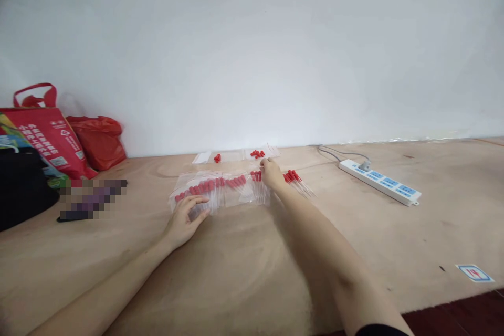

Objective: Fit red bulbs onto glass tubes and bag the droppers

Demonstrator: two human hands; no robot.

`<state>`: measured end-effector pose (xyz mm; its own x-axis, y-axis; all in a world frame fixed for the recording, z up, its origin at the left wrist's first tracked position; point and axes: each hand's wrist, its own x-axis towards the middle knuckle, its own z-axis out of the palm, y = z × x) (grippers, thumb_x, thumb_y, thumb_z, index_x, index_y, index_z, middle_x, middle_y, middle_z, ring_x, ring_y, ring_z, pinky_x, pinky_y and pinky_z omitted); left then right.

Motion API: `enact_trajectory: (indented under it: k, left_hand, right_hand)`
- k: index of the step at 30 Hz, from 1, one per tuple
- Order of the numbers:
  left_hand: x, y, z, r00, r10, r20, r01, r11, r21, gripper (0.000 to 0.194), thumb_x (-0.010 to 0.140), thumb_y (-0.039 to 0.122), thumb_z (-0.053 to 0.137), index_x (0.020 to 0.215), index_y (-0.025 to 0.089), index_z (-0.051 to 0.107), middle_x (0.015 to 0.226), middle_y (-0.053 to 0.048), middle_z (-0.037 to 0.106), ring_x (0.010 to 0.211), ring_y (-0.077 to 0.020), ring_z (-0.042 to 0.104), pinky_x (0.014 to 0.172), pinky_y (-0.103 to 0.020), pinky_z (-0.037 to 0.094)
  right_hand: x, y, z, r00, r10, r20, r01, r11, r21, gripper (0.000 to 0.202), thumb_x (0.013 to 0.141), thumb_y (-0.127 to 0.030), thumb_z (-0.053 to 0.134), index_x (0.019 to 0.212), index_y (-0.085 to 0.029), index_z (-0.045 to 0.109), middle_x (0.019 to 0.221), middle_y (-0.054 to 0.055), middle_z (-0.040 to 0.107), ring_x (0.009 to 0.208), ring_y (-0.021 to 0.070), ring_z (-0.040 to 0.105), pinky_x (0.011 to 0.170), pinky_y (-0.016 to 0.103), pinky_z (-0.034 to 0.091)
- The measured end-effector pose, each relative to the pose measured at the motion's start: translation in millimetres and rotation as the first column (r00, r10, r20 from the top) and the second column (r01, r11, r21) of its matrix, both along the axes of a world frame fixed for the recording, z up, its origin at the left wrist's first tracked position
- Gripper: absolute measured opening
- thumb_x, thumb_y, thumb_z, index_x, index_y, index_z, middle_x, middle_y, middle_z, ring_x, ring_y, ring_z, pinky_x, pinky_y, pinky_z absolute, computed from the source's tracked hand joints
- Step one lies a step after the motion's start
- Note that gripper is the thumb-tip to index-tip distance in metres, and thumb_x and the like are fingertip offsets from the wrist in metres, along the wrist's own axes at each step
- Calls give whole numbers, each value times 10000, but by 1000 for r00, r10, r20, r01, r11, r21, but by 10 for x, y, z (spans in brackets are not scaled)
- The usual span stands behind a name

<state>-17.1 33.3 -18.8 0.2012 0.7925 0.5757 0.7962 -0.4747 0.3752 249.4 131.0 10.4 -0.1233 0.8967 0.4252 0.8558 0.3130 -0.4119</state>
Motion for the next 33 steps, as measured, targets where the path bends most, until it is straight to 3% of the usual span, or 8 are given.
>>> enact_trajectory:
  k: [5,11,13,15,19,23,28,33]
  left_hand:
    - [8,-20,-31,1000,-6,-4,6,999,-52,208,738,287,541,924,201,578,969,-57,566,962,-223,503,861,-395,397]
    - [-6,29,60,997,77,-22,-77,997,-6,200,749,290,529,921,203,583,1001,-56,558,997,-222,488,893,-381,378]
    - [-50,160,159,986,157,-58,-159,987,-36,205,758,297,526,927,198,587,1009,-55,558,1005,-217,491,910,-362,368]
    - [-116,375,270,944,305,-125,-324,930,-174,243,780,303,515,986,187,570,1047,-60,552,1047,-211,476,920,-323,364]
    - [-261,938,423,902,390,-184,-431,837,-338,226,804,231,517,1007,141,560,1022,-74,580,985,-210,534,850,-309,422]
    - [-344,1380,449,858,441,-264,-513,717,-472,288,848,278,494,1101,142,491,1089,-77,525,924,-192,548,766,-379,472]
    - [-311,1545,411,829,462,-316,-558,636,-534,288,843,276,503,1102,152,490,1089,-73,524,932,-193,546,764,-372,472]
    - [-244,1483,493,826,501,-259,-561,688,-460,282,840,278,509,1094,158,499,1089,-68,526,927,-192,547,761,-367,473]
  right_hand:
    - [-112,-34,-262,995,101,-9,-101,995,-14,335,814,-142,429,1146,-104,444,1121,144,523,954,165,537,817,268,405]
    - [4,-547,-382,955,296,-14,-293,951,95,295,826,-234,433,1105,-148,482,1110,115,527,1016,188,508,884,332,391]
    - [72,-746,-391,930,366,-19,-364,928,81,284,824,-249,438,1088,-158,494,1118,111,520,1013,183,512,883,331,400]
    - [127,-908,-391,911,412,-30,-410,910,56,271,822,-264,445,1070,-173,508,1117,106,517,999,182,522,871,333,414]
    - [173,-1047,-371,895,443,-49,-443,896,13,257,814,-265,461,1044,-176,533,1120,110,506,989,184,527,863,330,425]
    - [161,-1009,-369,894,446,-43,-446,895,-16,230,812,-269,470,997,-170,561,1129,117,483,1011,191,512,875,332,420]
    - [167,-966,-391,888,458,-42,-460,888,-28,229,810,-272,477,993,-167,567,1119,114,478,1010,186,510,875,328,419]
    - [172,-990,-362,895,444,-39,-446,894,-38,241,815,-282,470,1000,-161,567,1119,114,477,1006,183,510,874,321,416]
